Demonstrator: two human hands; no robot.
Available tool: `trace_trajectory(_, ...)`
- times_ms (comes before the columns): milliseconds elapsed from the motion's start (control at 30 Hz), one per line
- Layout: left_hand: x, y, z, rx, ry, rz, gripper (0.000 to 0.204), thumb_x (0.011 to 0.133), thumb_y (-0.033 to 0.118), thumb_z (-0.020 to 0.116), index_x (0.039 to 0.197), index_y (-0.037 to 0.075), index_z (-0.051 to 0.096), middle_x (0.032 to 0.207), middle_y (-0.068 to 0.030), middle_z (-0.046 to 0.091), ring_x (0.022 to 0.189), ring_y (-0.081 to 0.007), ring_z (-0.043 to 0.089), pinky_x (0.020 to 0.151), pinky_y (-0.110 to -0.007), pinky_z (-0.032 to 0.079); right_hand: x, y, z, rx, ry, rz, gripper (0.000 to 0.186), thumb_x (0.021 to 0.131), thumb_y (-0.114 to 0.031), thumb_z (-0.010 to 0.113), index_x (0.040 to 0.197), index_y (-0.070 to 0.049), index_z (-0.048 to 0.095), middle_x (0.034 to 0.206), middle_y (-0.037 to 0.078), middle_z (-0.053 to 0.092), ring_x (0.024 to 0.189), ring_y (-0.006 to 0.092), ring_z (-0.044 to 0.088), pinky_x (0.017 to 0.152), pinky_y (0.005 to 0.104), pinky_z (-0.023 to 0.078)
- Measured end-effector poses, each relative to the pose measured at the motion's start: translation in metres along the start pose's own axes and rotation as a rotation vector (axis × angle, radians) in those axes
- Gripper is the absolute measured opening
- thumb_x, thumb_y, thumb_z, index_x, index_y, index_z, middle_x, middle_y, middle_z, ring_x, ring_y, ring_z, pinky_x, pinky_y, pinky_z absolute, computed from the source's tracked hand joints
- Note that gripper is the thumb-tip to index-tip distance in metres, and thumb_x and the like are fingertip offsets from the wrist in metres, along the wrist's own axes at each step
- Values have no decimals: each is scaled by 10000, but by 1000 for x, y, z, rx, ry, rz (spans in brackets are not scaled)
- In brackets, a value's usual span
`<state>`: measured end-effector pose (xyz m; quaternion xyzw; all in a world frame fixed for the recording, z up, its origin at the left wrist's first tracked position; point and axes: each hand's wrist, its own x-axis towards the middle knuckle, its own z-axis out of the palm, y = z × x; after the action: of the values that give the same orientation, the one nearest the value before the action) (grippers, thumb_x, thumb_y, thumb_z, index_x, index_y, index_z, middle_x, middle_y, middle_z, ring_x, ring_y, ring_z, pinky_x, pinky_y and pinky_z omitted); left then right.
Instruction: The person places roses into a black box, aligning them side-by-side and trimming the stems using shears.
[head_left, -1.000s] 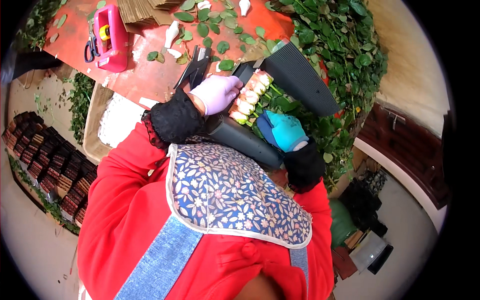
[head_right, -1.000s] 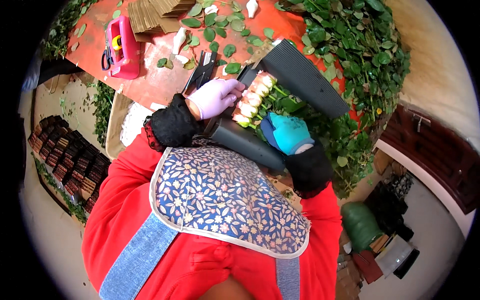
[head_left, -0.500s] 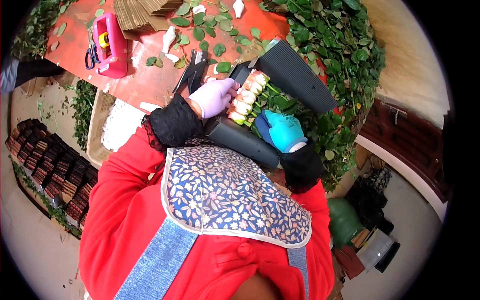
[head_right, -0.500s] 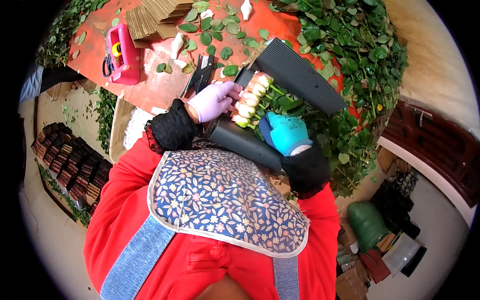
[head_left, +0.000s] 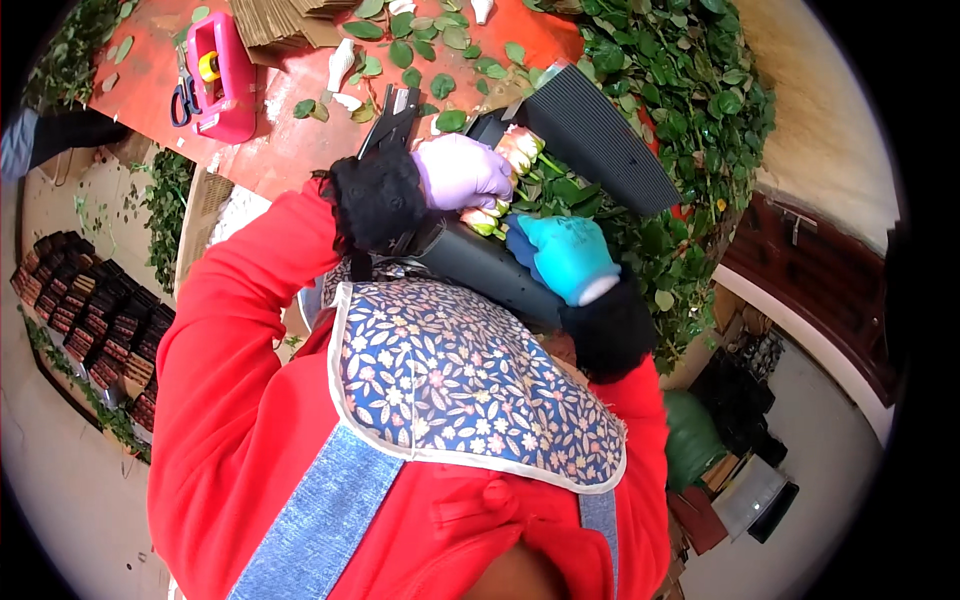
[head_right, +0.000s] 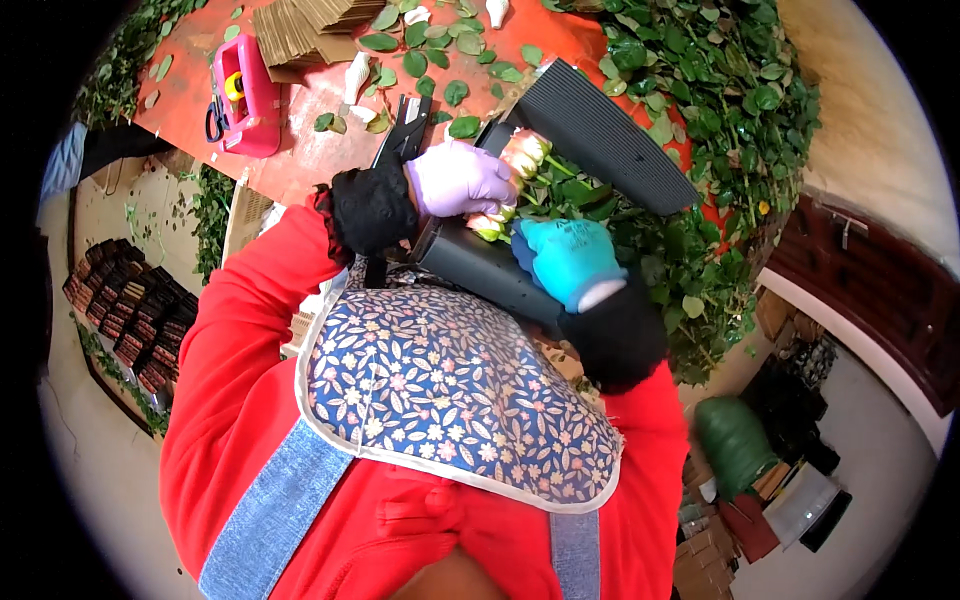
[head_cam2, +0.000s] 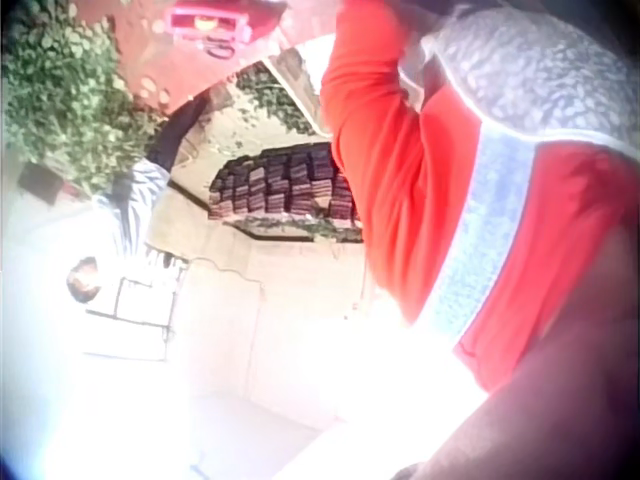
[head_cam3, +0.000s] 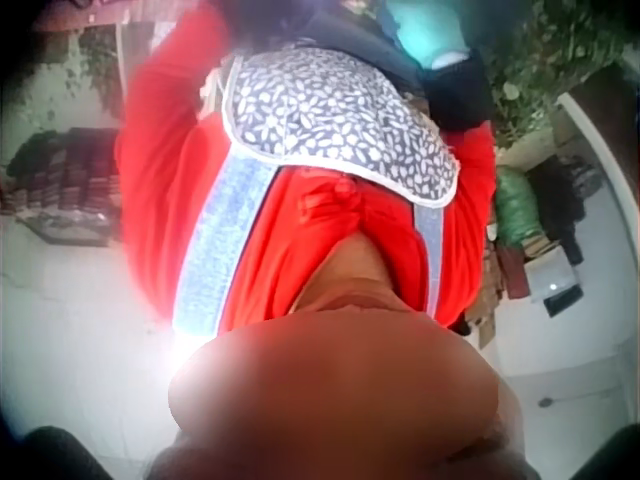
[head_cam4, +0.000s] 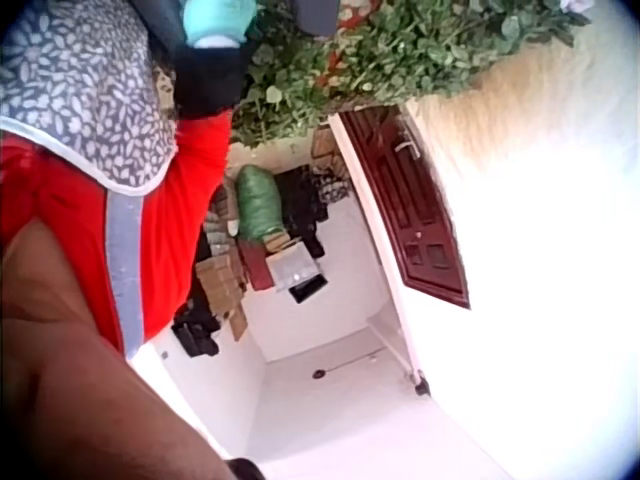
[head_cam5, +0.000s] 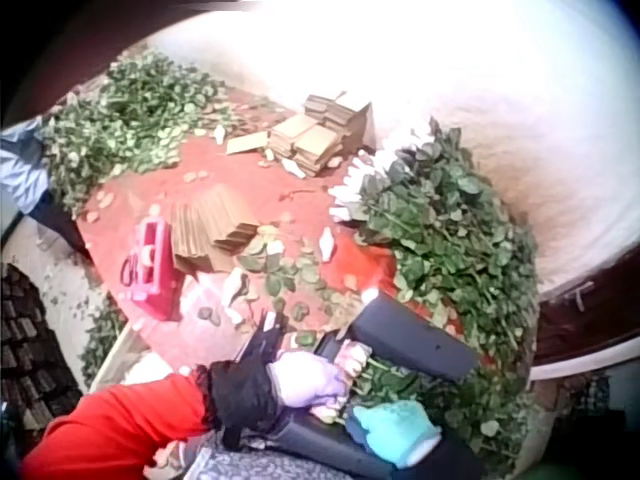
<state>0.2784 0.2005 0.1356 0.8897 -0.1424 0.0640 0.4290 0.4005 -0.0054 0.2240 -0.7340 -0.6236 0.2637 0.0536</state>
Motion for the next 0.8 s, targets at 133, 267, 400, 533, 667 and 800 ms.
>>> trace_trajectory(133,5,-10,8,-25,-17,40,186,841,181,726,1018,125,732,974,-43,694,948,-290,687,791,-420,555,14,15,18,89,-41,-60,184,931,-292,664,908,-114,707,830,153,704,768,390,683,675,495,530)
trace_trajectory(267,4,-10,8,22,-41,41,180,849,178,727,1020,123,715,983,-26,681,931,-273,691,776,-407,560,15,19,30,142,60,-99,158,924,-280,674,898,-126,700,779,142,675,736,376,670,652,491,518)
trace_trajectory(400,1,-7,5,-23,-41,14,165,858,182,733,1006,116,702,1001,-32,687,937,-276,691,774,-408,558,15,16,30,105,86,-150,149,933,-273,668,883,-135,691,726,132,646,690,364,658,622,487,506)
trace_trajectory(533,1,-4,4,-38,-68,1,162,870,200,707,1008,115,696,970,-59,667,944,-299,684,799,-433,556,19,11,28,0,80,-193,157,941,-280,658,865,-148,693,700,115,649,646,342,656,605,474,507)
trace_trajectory(667,1,-4,1,-34,-86,-3,183,876,215,706,1031,117,702,1006,-55,678,967,-302,683,811,-434,557,28,6,31,-139,63,-200,165,914,-266,650,809,-152,706,688,89,661,633,310,668,590,462,507)
trace_trajectory(800,1,-4,-3,-32,-142,-68,250,877,247,719,1096,124,713,1050,-66,691,998,-310,684,840,-442,554,31,7,32,-221,7,-223,191,899,-261,627,771,-156,723,691,70,679,640,276,687,576,461,508)
